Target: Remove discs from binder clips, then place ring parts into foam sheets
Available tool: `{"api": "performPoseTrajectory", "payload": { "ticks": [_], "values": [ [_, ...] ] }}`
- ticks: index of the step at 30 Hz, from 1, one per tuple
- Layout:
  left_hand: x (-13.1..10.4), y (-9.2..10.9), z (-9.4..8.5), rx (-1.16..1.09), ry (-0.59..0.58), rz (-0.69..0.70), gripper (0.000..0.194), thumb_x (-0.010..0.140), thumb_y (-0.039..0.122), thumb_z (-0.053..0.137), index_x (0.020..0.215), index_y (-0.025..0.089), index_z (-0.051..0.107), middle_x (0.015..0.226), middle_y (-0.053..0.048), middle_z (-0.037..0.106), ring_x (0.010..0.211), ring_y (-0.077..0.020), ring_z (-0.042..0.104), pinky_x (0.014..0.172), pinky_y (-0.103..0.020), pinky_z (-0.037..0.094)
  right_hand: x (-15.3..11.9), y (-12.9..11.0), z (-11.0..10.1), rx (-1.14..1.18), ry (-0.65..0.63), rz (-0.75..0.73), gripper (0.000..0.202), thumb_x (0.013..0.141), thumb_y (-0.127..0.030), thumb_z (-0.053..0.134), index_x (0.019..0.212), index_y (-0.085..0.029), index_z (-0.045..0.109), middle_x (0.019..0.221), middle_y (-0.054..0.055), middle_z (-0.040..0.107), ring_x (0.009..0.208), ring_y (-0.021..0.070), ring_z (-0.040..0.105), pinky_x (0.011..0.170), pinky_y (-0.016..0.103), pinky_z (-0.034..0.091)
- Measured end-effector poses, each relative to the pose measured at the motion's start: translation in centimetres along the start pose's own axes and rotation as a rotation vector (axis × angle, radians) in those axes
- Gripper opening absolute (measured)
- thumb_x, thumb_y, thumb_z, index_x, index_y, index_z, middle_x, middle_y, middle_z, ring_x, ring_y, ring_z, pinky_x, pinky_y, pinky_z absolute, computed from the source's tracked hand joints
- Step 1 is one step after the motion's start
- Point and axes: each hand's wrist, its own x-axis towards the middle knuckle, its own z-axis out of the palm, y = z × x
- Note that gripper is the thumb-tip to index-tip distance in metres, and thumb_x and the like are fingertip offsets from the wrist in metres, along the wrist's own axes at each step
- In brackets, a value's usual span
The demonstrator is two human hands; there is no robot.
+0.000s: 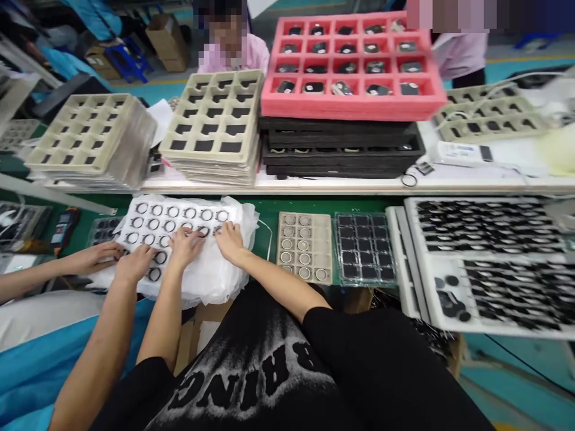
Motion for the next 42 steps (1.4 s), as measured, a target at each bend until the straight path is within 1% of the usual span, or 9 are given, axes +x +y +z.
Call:
{"api": "performPoseTrajectory", "payload": {
  "ticks": [5, 11, 14, 18, 21, 24, 31, 36, 42],
  "values": [
    [0.9, -0.7, -0.5, -0.167, 0.076, -0.026, 0.024, 0.086, 0.04, 0.068, 0.101, 0.024, 0.078, 0.118, -0.013, 0.058, 0.12, -0.0365, 0.051, 0.103, -0.057, 0.04, 0.6, 0.6, -0.5, 0.102, -0.033, -0.012, 0.027, 0.097, -0.009, 0.051, 0.105, -0.013, 0.076, 0.127, 0.018, 0.063, 0.12, 0.0294, 0.047, 0.098, 0.045, 0.031],
    [0.1, 1.3, -0.9, -0.559, 0.316, -0.066, 0.03, 0.076, 0.048, 0.073, 0.086, 0.02, 0.071, 0.089, -0.003, 0.06, 0.084, -0.0196, 0.056, 0.078, -0.034, 0.048, -0.3, 2.9, -1.5, 0.366, -0.039, -0.058, 0.023, 0.102, -0.039, 0.061, 0.112, -0.027, 0.078, 0.105, 0.004, 0.068, 0.104, 0.0214, 0.056, 0.086, 0.034, 0.031],
    [-1.0, 4.5, -0.6, -0.71, 0.392, -0.095, 0.031, 0.079, 0.05, 0.072, 0.083, 0.02, 0.068, 0.079, 0.0, 0.056, 0.075, -0.0158, 0.052, 0.069, -0.03, 0.044, -4.9, 7.2, -1.5, 0.489, 0.066, -0.086, 0.024, 0.101, -0.039, 0.065, 0.116, -0.028, 0.078, 0.096, 0.002, 0.066, 0.097, 0.0186, 0.056, 0.086, 0.033, 0.028],
    [-2.4, 10.8, 0.9, -0.799, 0.411, -0.024, 0.026, 0.081, 0.046, 0.072, 0.081, 0.021, 0.065, 0.076, 0.002, 0.054, 0.075, -0.0146, 0.052, 0.072, -0.029, 0.046, -15.3, 16.1, 0.0, 0.274, 0.149, 0.082, 0.023, 0.103, -0.03, 0.059, 0.105, -0.024, 0.081, 0.092, 0.005, 0.064, 0.096, 0.0211, 0.053, 0.091, 0.038, 0.026],
    [-3.2, 16.5, 3.3, -0.816, 0.292, 0.066, 0.023, 0.084, 0.044, 0.071, 0.082, 0.021, 0.067, 0.079, 0.0, 0.058, 0.076, -0.015, 0.055, 0.073, -0.03, 0.049, -22.8, 22.5, 1.7, 0.057, 0.073, 0.251, 0.03, 0.103, -0.02, 0.051, 0.108, -0.025, 0.081, 0.093, 0.007, 0.064, 0.096, 0.0226, 0.05, 0.089, 0.04, 0.026],
    [-3.4, 22.0, 6.4, -0.728, 0.15, 0.207, 0.021, 0.088, 0.041, 0.069, 0.081, 0.022, 0.07, 0.08, -0.001, 0.061, 0.08, -0.0165, 0.06, 0.076, -0.031, 0.049, -26.8, 26.5, 3.1, 0.009, 0.034, 0.31, 0.033, 0.101, -0.016, 0.049, 0.101, -0.024, 0.081, 0.092, 0.008, 0.064, 0.095, 0.0231, 0.049, 0.087, 0.04, 0.024],
    [-1.2, 31.9, 14.0, -0.306, -0.217, 0.443, 0.014, 0.094, 0.032, 0.07, 0.092, 0.02, 0.078, 0.096, -0.008, 0.071, 0.104, -0.0246, 0.063, 0.096, -0.043, 0.038, -26.2, 29.9, 5.2, 0.033, -0.001, 0.246, 0.029, 0.101, -0.021, 0.055, 0.091, -0.024, 0.082, 0.095, 0.009, 0.066, 0.098, 0.0238, 0.048, 0.087, 0.039, 0.024],
    [0.4, 36.2, 19.0, -0.24, -0.333, 0.554, 0.018, 0.096, 0.03, 0.066, 0.096, 0.02, 0.08, 0.101, -0.011, 0.07, 0.11, -0.0276, 0.057, 0.098, -0.044, 0.034, -28.9, 30.8, 5.2, 0.093, 0.048, 0.229, 0.031, 0.106, -0.033, 0.051, 0.114, -0.029, 0.08, 0.091, 0.006, 0.063, 0.093, 0.021, 0.051, 0.088, 0.038, 0.024],
    [-0.6, 37.2, 21.5, -0.236, -0.352, 0.51, 0.027, 0.1, 0.031, 0.059, 0.094, 0.02, 0.082, 0.099, -0.011, 0.067, 0.108, -0.028, 0.055, 0.095, -0.045, 0.035, -31.9, 32.6, 3.7, 0.146, 0.288, 0.423, 0.035, 0.106, -0.037, 0.05, 0.111, -0.026, 0.082, 0.08, 0.004, 0.057, 0.084, 0.0204, 0.053, 0.085, 0.037, 0.025]
  ]
}}
